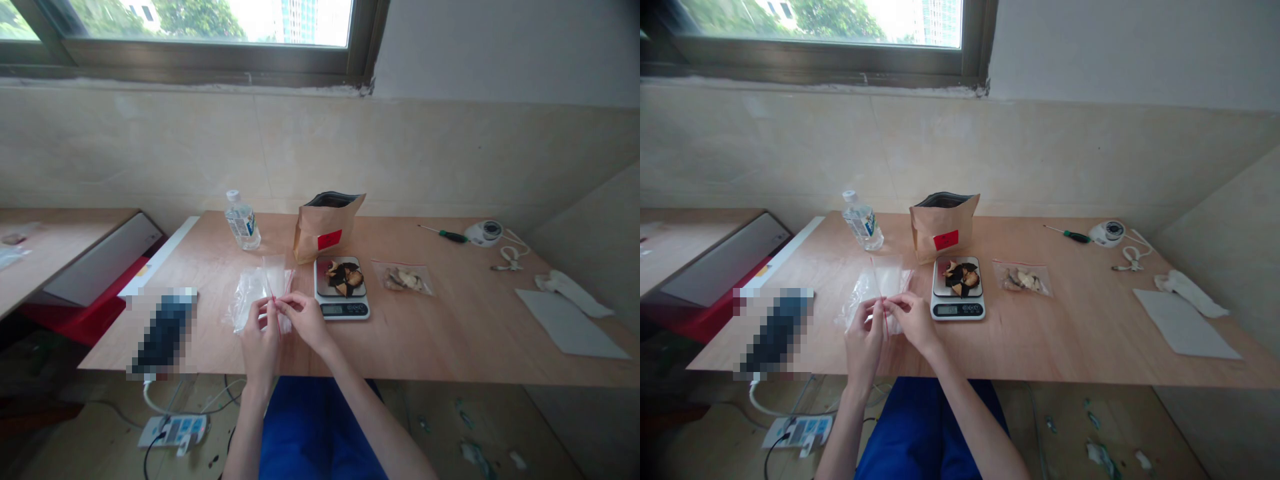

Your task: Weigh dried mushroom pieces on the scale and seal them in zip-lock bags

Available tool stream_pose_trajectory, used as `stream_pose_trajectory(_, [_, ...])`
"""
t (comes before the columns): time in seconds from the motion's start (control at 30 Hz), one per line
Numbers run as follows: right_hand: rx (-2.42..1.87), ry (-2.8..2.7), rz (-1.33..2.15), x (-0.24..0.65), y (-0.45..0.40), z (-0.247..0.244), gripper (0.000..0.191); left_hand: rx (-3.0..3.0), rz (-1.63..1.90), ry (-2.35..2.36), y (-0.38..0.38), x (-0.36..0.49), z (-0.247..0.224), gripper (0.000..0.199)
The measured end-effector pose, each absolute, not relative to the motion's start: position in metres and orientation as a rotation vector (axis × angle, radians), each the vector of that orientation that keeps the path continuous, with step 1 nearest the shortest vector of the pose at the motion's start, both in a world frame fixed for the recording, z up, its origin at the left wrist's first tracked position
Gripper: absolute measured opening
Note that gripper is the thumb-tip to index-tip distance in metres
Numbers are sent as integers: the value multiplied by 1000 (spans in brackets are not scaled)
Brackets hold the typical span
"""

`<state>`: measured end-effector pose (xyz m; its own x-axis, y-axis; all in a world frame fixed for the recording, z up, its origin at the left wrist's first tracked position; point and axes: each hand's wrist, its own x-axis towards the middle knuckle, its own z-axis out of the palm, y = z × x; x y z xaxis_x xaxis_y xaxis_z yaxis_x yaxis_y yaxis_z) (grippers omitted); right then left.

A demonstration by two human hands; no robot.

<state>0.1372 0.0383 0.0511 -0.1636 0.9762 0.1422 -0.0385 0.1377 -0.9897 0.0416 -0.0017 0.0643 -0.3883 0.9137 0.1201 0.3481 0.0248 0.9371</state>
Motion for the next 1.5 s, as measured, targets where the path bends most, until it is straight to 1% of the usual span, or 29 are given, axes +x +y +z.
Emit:
stream_pose_trajectory(0.17, [-982,-1427,1170,141,33,57,20,1343,1371,1814,-6,48,71,30])
stream_pose_trajectory(0.33, [-1006,-1486,1040,153,23,72,13,1500,1340,1930,-9,48,79,30])
stream_pose_trajectory(0.43, [-1141,-1286,934,170,20,75,13,1450,1336,2009,-11,41,86,27])
stream_pose_trajectory(0.53, [-1197,-1081,933,192,19,74,19,1437,1358,2099,-13,36,93,22])
stream_pose_trajectory(0.63, [-1164,-1306,993,212,18,73,19,1578,1369,2044,-15,41,100,22])
stream_pose_trajectory(0.7, [-1186,-1483,863,225,19,72,19,1677,1394,2014,-17,48,103,25])
stream_pose_trajectory(0.77, [-1274,-1582,602,238,23,68,21,1746,1413,2016,-17,56,105,28])
stream_pose_trajectory(0.87, [-1447,-1735,285,256,35,56,30,1787,1409,2021,-13,66,105,28])
stream_pose_trajectory(1.0, [-1592,-1912,176,266,52,38,45,1797,1519,1915,-2,77,100,28])
stream_pose_trajectory(1.07, [-1650,-1946,115,265,58,33,43,1803,1592,1816,4,82,95,29])
stream_pose_trajectory(1.2, [-1724,-1941,-16,260,62,29,31,1741,1692,1701,14,88,84,32])
stream_pose_trajectory(1.33, [-1649,-1938,-53,264,64,25,23,1646,1711,1691,22,92,75,32])
stream_pose_trajectory(1.5, [-1558,-1963,-38,268,70,18,19,1539,1676,1698,28,95,72,29])
